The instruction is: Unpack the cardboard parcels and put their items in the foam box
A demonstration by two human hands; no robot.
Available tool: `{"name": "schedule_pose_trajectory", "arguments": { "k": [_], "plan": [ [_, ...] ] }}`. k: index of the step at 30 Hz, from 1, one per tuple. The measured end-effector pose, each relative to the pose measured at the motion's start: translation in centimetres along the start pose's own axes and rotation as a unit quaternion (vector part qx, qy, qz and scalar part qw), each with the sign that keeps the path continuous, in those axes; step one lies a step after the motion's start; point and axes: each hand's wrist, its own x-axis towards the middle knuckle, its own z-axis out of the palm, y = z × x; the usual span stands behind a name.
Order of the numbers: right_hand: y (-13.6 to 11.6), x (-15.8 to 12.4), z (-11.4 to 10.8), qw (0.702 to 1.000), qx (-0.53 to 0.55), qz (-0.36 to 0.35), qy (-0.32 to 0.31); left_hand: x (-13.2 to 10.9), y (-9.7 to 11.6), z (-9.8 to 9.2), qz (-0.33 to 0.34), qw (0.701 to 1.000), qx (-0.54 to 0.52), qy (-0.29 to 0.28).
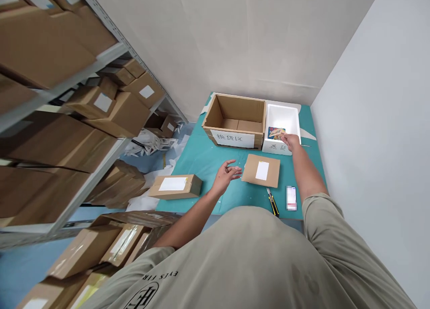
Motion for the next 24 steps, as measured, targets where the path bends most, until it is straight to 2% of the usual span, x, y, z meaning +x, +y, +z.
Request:
{"name": "schedule_pose_trajectory", "arguments": {
  "k": [2,4,9,11,15,20,22,24],
  "plan": [
    [1.2,-0.4,-0.1,0.998,-0.016,0.058,0.024,0.0,-0.1,-0.3,0.000,1.000,0.001,0.007],
    [2.0,-0.7,-0.2,0.996,-0.021,0.084,0.027,0.1,-0.2,-0.6,0.001,1.000,0.000,0.013],
    [3.1,-1.2,-1.1,0.996,-0.029,0.083,0.019,0.7,-0.5,-0.8,0.003,1.000,0.004,0.010],
    [4.4,-2.1,-1.7,0.996,-0.050,0.079,0.010,1.0,-1.1,-0.7,0.001,1.000,0.010,0.004],
    [10.0,-6.7,-3.3,0.987,-0.139,0.079,0.008,2.3,-3.2,-0.8,-0.019,1.000,0.005,0.001],
    [18.7,-14.0,-5.7,0.971,-0.221,0.084,0.036,4.8,-7.6,-2.0,-0.099,0.994,0.029,0.033],
    [21.3,-15.8,-6.6,0.948,-0.304,0.080,0.036,5.8,-9.5,-2.5,-0.135,0.987,0.069,0.051],
    [23.2,-16.8,-7.2,0.945,-0.300,0.130,0.009,6.6,-11.3,-2.7,-0.161,0.977,0.118,0.069]
  ]
}}
